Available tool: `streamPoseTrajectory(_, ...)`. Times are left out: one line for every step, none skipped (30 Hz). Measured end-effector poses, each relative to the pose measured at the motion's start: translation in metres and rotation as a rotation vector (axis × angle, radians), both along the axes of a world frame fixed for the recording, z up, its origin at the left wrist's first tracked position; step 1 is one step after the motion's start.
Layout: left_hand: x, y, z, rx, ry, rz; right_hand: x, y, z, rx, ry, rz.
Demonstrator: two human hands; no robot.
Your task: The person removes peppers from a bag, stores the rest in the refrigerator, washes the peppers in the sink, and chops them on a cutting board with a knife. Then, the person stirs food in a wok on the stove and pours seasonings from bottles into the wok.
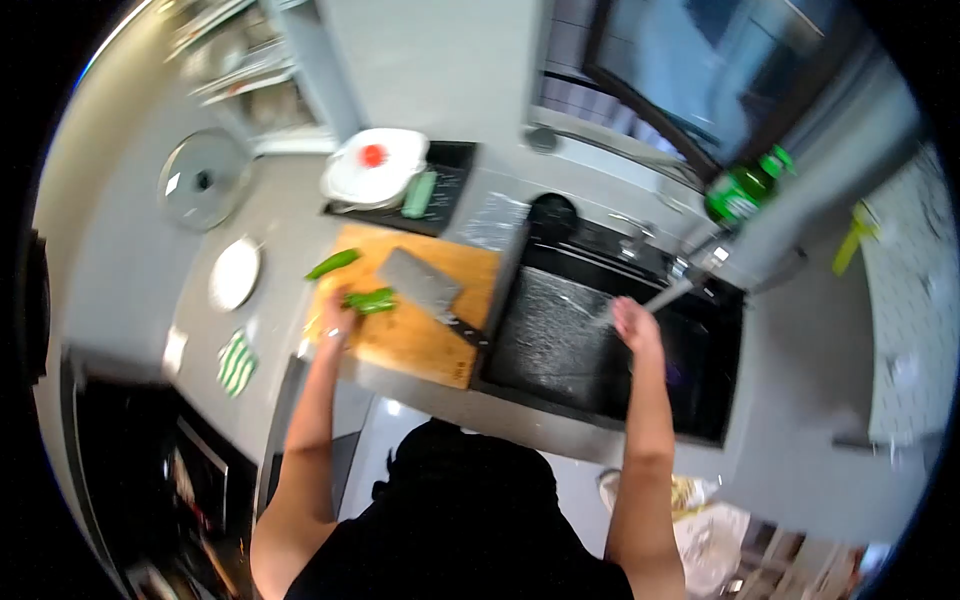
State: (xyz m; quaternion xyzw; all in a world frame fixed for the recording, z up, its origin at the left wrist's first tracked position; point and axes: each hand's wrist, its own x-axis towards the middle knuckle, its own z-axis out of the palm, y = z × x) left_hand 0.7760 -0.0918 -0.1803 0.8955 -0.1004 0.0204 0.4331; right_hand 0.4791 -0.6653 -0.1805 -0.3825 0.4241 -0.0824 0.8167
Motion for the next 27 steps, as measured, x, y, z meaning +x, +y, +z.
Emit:
streamPoseTrajectory(-0.010, -0.005, 0.029, 0.241, -0.261, -0.002, 0.000, 0.007, 0.016, -0.128, 0.187, -0.029)
streamPoseTrajectory(-0.009, -0.009, 0.041, 0.388, -0.253, 0.070, 0.004, 0.010, 0.025, -0.283, 0.427, -0.088)
streamPoseTrajectory(-0.023, -0.025, 0.070, 0.298, -0.331, 0.031, -0.001, 0.006, 0.033, -0.328, 0.386, -0.084)
streamPoseTrajectory(-0.035, -0.036, 0.091, 0.211, -0.407, 0.008, -0.006, 0.001, 0.039, -0.374, 0.340, -0.065)
streamPoseTrajectory(-0.046, -0.046, 0.096, 0.179, -0.380, -0.035, -0.005, 0.004, 0.057, -0.437, 0.369, -0.076)
streamPoseTrajectory(-0.056, -0.054, 0.099, 0.152, -0.355, -0.065, -0.003, 0.003, 0.075, -0.499, 0.391, -0.074)
streamPoseTrajectory(-0.063, -0.061, 0.101, 0.135, -0.333, -0.084, -0.006, -0.017, 0.065, -0.569, 0.377, -0.019)
streamPoseTrajectory(-0.068, -0.067, 0.099, 0.131, -0.333, -0.117, -0.010, -0.032, 0.055, -0.666, 0.366, -0.003)
streamPoseTrajectory(-0.073, -0.070, 0.094, 0.138, -0.333, -0.138, -0.011, -0.043, 0.046, -0.758, 0.346, 0.025)
streamPoseTrajectory(-0.080, -0.065, 0.090, 0.154, -0.331, -0.144, -0.008, -0.051, 0.037, -0.845, 0.316, 0.069)
streamPoseTrajectory(-0.089, -0.063, 0.093, 0.145, -0.330, -0.139, -0.006, -0.056, 0.033, -0.866, 0.294, 0.065)
streamPoseTrajectory(-0.096, -0.063, 0.097, 0.144, -0.324, -0.117, -0.004, -0.062, 0.031, -0.883, 0.266, 0.077)
streamPoseTrajectory(-0.103, -0.059, 0.094, 0.166, -0.312, -0.093, -0.004, -0.077, 0.022, -0.947, 0.227, 0.123)
streamPoseTrajectory(-0.109, -0.054, 0.092, 0.189, -0.298, -0.065, -0.002, -0.109, -0.007, -1.018, 0.220, 0.197)
streamPoseTrajectory(-0.117, -0.048, 0.093, 0.195, -0.262, -0.050, 0.004, -0.120, -0.017, -0.883, 0.055, 0.120)
streamPoseTrajectory(-0.123, -0.044, 0.094, 0.192, -0.227, -0.043, 0.009, -0.124, -0.008, -0.820, 0.018, 0.106)
streamPoseTrajectory(-0.127, -0.036, 0.084, 0.237, -0.256, -0.022, 0.014, -0.125, -0.003, -0.743, 0.104, 0.079)
streamPoseTrajectory(-0.130, -0.030, 0.077, 0.278, -0.280, -0.012, 0.015, -0.128, 0.001, -0.623, 0.158, 0.087)
streamPoseTrajectory(-0.135, -0.028, 0.082, 0.308, -0.246, 0.006, 0.014, -0.109, 0.025, -0.580, 0.210, 0.097)
streamPoseTrajectory(-0.136, -0.025, 0.081, 0.316, -0.261, 0.021, 0.011, -0.101, 0.034, -0.521, 0.180, 0.091)
streamPoseTrajectory(-0.134, -0.022, 0.075, 0.323, -0.278, 0.033, 0.009, -0.073, 0.056, -0.490, 0.184, 0.048)
streamPoseTrajectory(-0.130, -0.020, 0.070, 0.327, -0.296, 0.048, -0.003, -0.115, -0.013, -0.791, 0.142, 0.288)
streamPoseTrajectory(-0.123, -0.022, 0.067, 0.327, -0.357, 0.017, -0.009, -0.119, -0.050, -1.366, 0.255, 0.519)
streamPoseTrajectory(-0.114, -0.023, 0.067, 0.338, -0.417, 0.000, -0.007, -0.077, -0.043, -1.463, 0.209, 0.558)
streamPoseTrajectory(-0.107, -0.024, 0.072, 0.407, -0.292, -0.032, -0.001, -0.041, -0.039, -1.291, 0.040, 0.646)
streamPoseTrajectory(-0.093, -0.023, 0.056, 0.420, -0.375, -0.053, 0.006, 0.002, -0.021, -1.273, -0.024, 0.750)
streamPoseTrajectory(-0.079, -0.025, 0.056, 0.404, -0.426, -0.103, 0.016, 0.056, 0.008, -1.180, -0.008, 0.770)
